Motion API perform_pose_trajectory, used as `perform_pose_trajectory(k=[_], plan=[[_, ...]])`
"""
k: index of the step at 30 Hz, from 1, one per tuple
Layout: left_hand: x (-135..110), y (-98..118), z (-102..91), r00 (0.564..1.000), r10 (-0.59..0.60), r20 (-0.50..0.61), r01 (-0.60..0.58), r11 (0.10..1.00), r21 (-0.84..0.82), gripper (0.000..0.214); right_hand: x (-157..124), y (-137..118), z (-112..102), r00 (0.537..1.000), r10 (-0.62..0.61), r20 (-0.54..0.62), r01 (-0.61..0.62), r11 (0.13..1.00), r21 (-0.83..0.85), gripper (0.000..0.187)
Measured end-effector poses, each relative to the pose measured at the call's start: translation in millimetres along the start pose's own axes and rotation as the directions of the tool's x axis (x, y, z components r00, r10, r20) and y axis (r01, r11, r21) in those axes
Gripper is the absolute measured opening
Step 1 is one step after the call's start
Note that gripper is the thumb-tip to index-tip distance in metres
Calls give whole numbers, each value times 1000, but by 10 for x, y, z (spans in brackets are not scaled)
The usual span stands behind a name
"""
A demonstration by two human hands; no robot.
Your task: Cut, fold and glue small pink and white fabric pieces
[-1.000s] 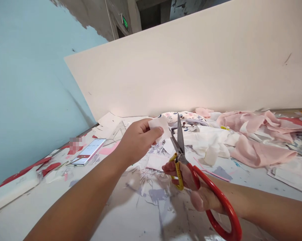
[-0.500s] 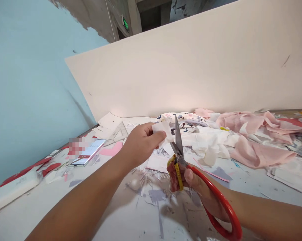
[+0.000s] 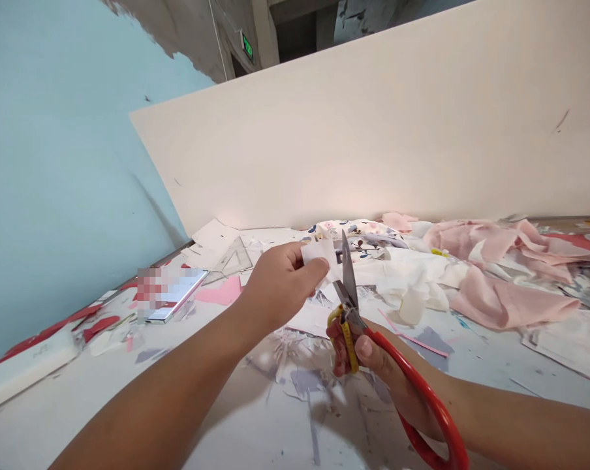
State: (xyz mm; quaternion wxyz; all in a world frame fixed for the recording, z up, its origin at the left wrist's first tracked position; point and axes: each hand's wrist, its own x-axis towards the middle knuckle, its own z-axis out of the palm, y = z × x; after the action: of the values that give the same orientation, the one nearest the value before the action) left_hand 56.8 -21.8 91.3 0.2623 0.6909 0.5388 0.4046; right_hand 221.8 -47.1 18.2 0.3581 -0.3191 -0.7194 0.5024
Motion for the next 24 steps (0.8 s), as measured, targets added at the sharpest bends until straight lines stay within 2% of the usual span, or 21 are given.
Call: perform_pose_trajectory(k=[9, 24], plan=[[9, -3, -2, 999, -13, 49, 15, 999, -47, 22, 1, 88, 17, 999, 38, -11, -37, 996, 81, 44], [11, 29, -8, 999, -16, 37, 17, 999, -35, 21, 17, 118, 18, 999, 33, -19, -33, 999, 10, 43]])
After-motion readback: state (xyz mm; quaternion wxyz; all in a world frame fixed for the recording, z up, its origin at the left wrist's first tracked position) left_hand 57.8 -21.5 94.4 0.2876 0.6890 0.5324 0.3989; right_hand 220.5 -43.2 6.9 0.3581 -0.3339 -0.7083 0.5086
